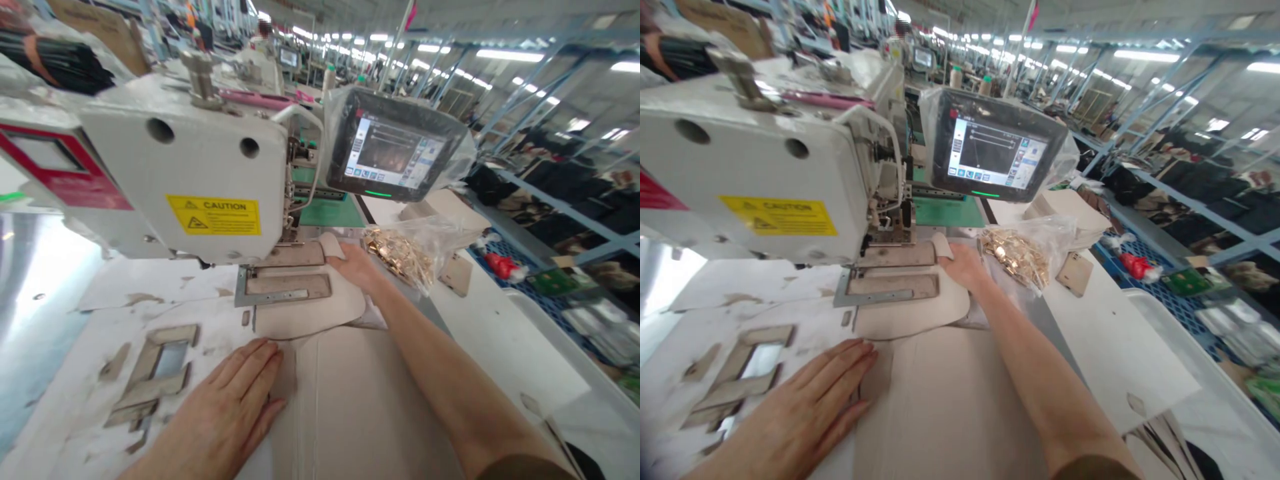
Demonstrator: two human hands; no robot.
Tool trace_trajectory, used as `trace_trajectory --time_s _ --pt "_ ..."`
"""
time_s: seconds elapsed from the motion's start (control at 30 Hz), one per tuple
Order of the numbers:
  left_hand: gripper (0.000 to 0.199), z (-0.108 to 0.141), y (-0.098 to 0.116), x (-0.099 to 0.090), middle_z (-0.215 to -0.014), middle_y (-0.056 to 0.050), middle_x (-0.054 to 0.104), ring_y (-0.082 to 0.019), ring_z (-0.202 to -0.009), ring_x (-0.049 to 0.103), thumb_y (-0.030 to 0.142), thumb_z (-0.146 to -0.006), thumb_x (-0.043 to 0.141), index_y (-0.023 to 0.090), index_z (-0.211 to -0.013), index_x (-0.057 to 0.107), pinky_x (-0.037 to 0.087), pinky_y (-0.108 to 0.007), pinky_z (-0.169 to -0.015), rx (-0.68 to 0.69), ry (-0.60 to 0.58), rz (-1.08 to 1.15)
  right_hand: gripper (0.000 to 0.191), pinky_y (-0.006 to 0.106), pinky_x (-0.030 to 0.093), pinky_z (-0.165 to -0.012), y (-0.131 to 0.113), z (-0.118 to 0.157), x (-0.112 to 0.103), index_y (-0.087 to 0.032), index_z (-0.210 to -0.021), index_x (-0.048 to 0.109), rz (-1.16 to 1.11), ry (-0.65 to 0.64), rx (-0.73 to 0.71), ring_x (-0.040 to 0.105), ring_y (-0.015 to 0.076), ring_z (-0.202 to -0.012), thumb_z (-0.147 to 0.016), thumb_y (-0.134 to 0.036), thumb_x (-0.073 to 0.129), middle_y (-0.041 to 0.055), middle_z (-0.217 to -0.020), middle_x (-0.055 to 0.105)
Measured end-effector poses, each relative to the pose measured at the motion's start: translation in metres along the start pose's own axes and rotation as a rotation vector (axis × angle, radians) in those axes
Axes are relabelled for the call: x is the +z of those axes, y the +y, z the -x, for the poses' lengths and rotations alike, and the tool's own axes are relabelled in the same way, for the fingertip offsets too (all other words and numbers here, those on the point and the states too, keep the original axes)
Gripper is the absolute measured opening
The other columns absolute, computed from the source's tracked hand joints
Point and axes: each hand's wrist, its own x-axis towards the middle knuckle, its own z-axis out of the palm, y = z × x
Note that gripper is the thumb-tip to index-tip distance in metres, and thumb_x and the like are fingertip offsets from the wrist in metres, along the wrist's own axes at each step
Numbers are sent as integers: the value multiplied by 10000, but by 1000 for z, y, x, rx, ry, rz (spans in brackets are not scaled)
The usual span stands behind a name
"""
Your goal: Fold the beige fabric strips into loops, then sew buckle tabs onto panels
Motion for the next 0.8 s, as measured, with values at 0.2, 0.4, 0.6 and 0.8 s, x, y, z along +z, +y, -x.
trace_trajectory --time_s 0.2,0.4,0.6,0.8 --pt "522 2 -6 6 -1340 -150 684 -283 -1208 655 456 -1034 380 83 -1297 634 534 -418 -1002 -33 -55 -55 207 322 525 -791 -9 4 4 -175 -976 737 108 12 -34 690 243 -840 -879 -262 576 52 -831 729" --pt "606 10 -11 14 -1411 -166 635 -295 -1235 654 550 -1012 388 104 -1360 605 538 -426 -1023 -93 -114 -24 212 342 533 -823 -15 5 12 -167 -1025 723 158 38 -54 703 273 -911 -913 -232 555 86 -900 739" --pt "679 10 -13 22 -1405 -218 624 -350 -1207 653 561 -1027 321 32 -1325 625 510 -485 -988 -79 -68 -68 503 457 537 -963 -2 21 -7 -122 -1383 525 169 200 -166 659 312 -1112 -913 -276 619 186 -1244 664" --pt "667 10 -13 27 -1368 -217 641 -365 -1206 621 550 -1036 302 39 -1305 636 440 -506 -1029 -72 -41 -49 426 501 421 -1165 12 112 -33 -131 -1386 564 194 -147 -534 523 292 -1376 -1035 -368 519 193 -1451 568"
